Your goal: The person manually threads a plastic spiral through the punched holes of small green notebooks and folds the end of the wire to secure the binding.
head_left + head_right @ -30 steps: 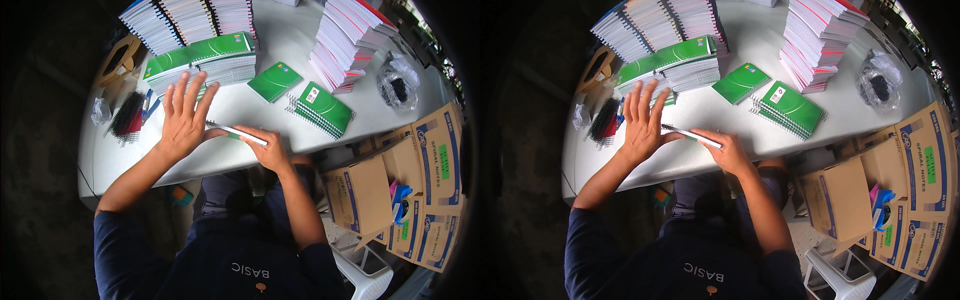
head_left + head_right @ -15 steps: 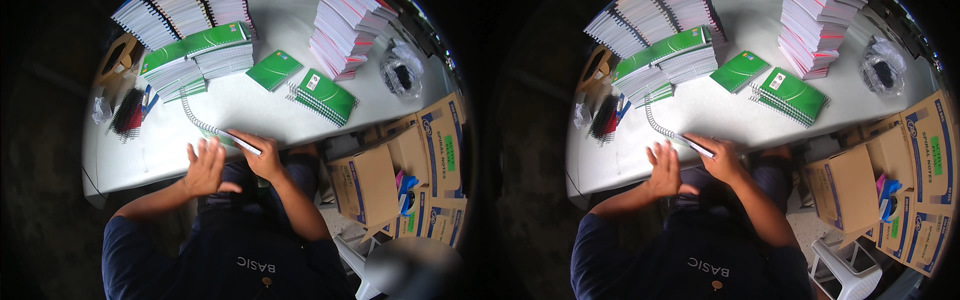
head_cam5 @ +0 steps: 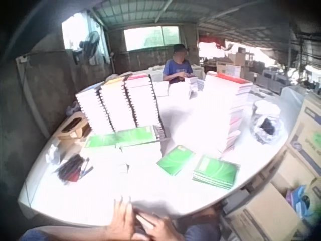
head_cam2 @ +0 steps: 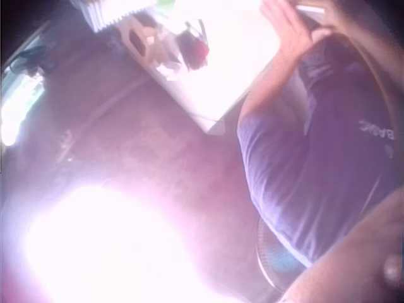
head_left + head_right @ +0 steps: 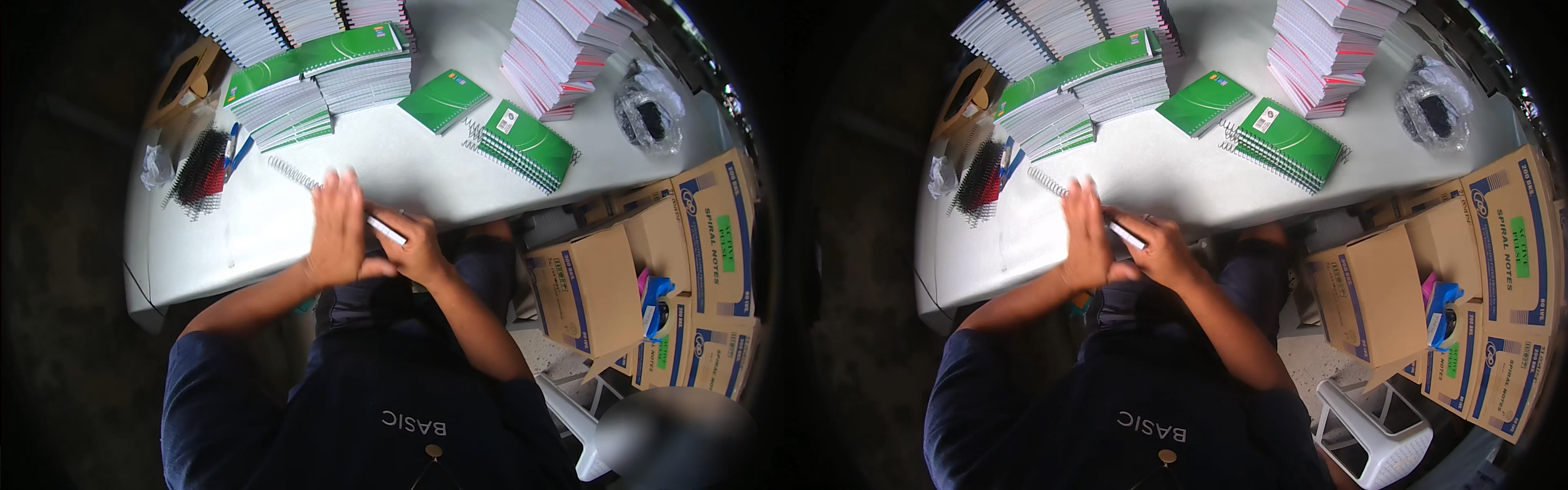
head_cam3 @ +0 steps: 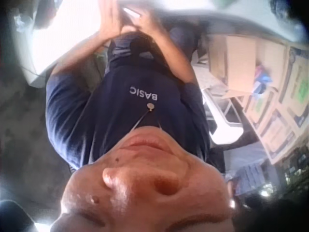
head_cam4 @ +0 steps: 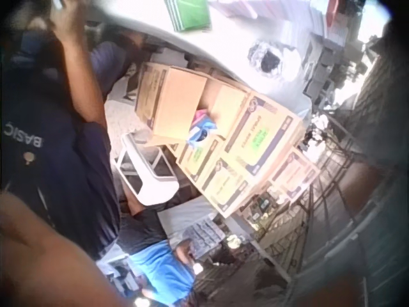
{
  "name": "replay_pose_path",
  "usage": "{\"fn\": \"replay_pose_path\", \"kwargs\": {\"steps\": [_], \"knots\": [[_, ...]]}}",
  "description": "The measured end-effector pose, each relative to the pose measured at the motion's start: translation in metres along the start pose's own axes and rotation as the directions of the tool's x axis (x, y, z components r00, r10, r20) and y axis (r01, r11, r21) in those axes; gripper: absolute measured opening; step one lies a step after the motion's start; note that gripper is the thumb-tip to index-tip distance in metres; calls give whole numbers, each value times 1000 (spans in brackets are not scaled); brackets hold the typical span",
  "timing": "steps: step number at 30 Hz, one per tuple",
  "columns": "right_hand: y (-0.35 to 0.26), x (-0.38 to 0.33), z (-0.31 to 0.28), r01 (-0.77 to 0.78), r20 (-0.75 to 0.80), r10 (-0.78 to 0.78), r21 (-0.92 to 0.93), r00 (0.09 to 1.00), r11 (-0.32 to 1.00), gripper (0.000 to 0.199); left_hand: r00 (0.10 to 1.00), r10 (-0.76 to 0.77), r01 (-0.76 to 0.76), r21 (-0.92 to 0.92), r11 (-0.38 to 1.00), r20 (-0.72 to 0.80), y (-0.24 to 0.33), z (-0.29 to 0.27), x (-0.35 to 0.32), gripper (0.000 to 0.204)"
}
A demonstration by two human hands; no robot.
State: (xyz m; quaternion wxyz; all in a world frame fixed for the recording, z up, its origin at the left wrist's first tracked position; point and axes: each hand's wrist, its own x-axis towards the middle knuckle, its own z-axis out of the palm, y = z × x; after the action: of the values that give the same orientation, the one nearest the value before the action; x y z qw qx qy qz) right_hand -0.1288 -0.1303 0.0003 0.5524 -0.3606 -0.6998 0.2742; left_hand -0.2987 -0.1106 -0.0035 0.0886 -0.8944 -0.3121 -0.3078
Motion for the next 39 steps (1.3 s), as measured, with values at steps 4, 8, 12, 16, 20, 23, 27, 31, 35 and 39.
{"fn": "replay_pose_path", "kwargs": {"steps": [4, 8, 12, 16, 20, 23, 27, 31, 35, 39], "knots": [[1, 0, 2, -45, 36, 43, 77, 998, 996, 44, 968, 236, -228, 94, 969, -88, -5, 4, -14, 108], [3, 1, 12, -8, 62, 10, -26, 998, 1000, 44, 981, -155, 153, -21, 988, -115, -1, 4, -2, 107], [12, 6, 10, -35, -19, 37, 110, 999, 993, 43, 986, 164, -165, -30, 986, -33, 15, -4, 17, 100], [18, 10, 13, -98, 56, 92, 132, 994, 986, 31, 979, -21, 37, 79, 996, -202, 9, -13, 40, 77], [27, 16, 15, -135, 14, 135, 199, 991, 971, 13, 971, 78, -51, -125, 991, 224, -2, -26, 48, 48], [27, 17, 15, -213, -16, 223, 225, 975, 951, 12, 946, -6, 110, -305, 946, 323, -10, -40, 61, 32], [26, 19, 11, -300, 47, 298, 235, 954, 925, 13, 916, 64, 88, -353, 931, 397, -13, -52, 86, 29], [23, 23, 9, -283, 45, 279, 178, 959, 943, 17, 891, 141, -45, -225, 973, 431, -8, -59, 100, 24], [22, 23, 7, -316, 64, 310, 117, 948, 942, 19, 894, 182, -116, -182, 977, 409, -4, -61, 106, 18], [21, 23, 6, -417, 123, 402, 133, 907, 899, 18, 916, 194, -142, -168, 975, 351, -1, -60, 112, 13]]}}
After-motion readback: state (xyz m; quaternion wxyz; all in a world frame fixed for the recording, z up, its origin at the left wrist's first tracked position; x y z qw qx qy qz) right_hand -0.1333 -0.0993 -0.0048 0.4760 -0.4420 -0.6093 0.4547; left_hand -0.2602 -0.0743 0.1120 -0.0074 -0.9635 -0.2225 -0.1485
